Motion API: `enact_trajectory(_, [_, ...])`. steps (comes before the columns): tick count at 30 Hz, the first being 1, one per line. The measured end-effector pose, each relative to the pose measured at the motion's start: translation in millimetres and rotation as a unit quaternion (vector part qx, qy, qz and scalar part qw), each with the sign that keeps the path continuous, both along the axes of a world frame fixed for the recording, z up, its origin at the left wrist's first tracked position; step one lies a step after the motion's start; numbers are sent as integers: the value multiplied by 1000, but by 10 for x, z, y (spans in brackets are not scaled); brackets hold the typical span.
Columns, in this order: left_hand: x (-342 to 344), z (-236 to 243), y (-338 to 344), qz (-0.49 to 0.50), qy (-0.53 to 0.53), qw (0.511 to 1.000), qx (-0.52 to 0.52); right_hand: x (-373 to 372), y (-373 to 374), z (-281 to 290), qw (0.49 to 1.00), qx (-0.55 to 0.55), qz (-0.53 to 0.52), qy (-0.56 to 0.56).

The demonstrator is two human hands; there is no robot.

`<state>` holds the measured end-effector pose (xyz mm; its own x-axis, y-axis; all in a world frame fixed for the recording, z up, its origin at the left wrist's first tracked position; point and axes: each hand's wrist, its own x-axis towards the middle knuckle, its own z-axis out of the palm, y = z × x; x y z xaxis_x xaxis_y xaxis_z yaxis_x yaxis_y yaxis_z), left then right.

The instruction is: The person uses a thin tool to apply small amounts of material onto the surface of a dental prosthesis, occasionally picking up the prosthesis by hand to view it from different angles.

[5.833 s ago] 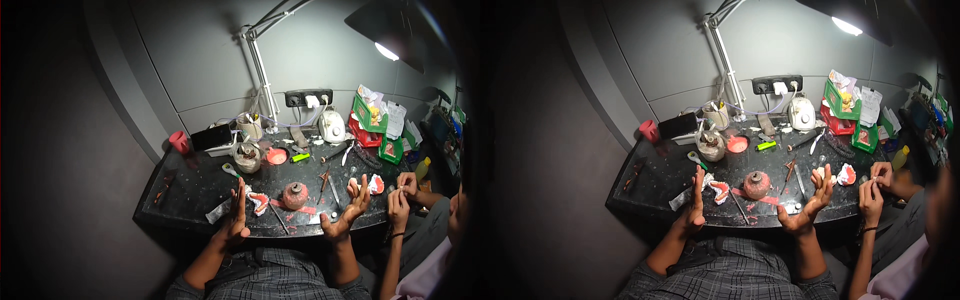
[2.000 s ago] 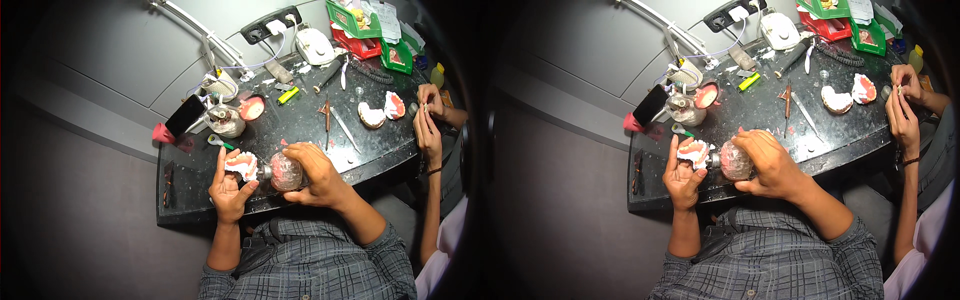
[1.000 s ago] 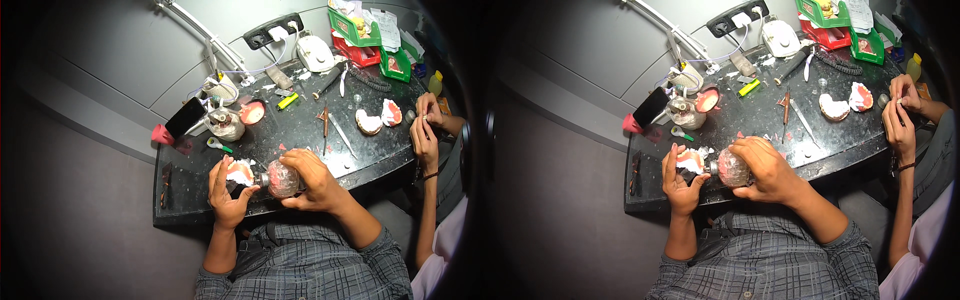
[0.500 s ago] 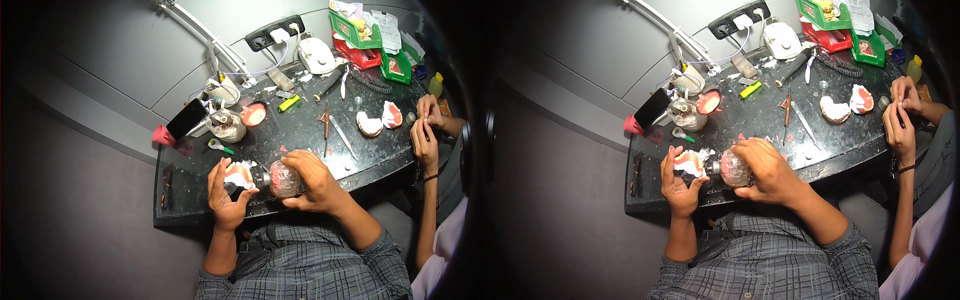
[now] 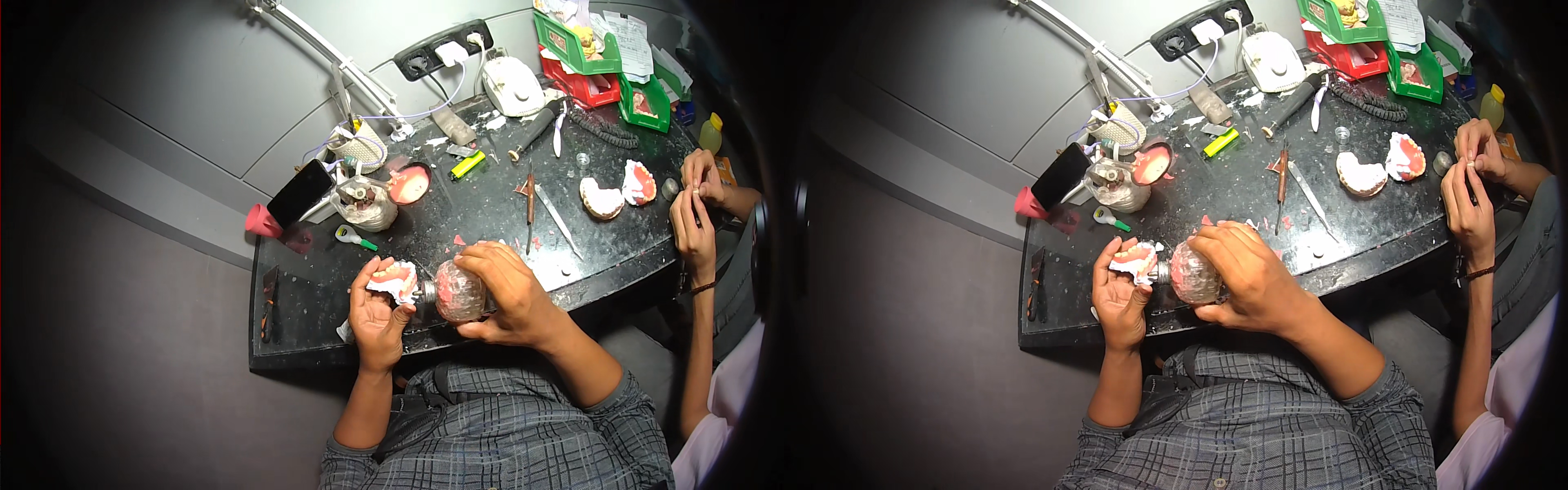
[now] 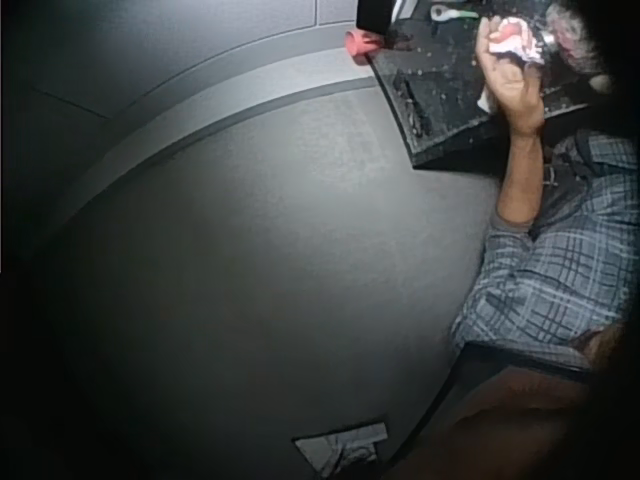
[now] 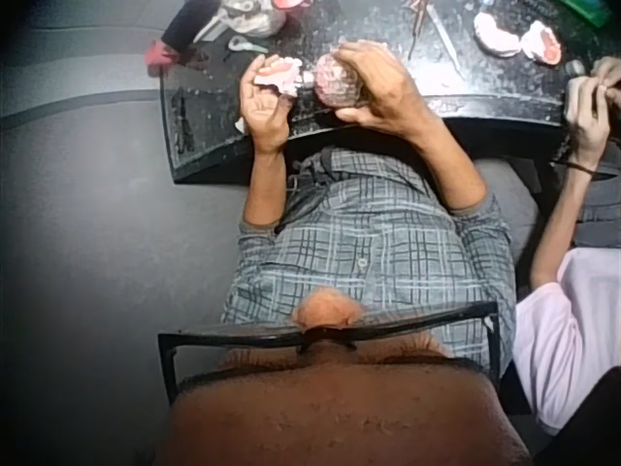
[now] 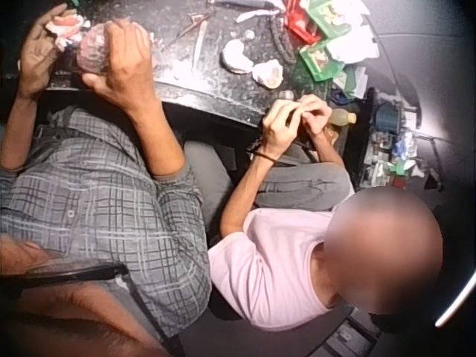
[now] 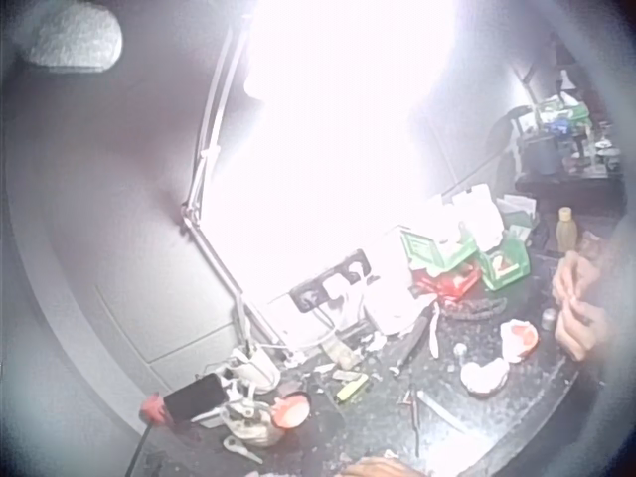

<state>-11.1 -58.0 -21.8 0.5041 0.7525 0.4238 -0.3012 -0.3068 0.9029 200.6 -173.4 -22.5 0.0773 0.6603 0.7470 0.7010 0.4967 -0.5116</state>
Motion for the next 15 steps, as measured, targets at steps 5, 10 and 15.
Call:
enact_trajectory(5, [-8, -10, 18, -8, 3, 1000, 14, -1, 1, -6, 1000, -14, 6, -6])
enact_trajectory(10, [-28, -9, 28, -14, -8, 1000, 9, -3, -11, 8, 1000, -17, 8, -6])
enact_trajectory(15, [-39, 16, 23, -24, -14, 999, -19, 3, -1, 5, 1000, -21, -1, -2])
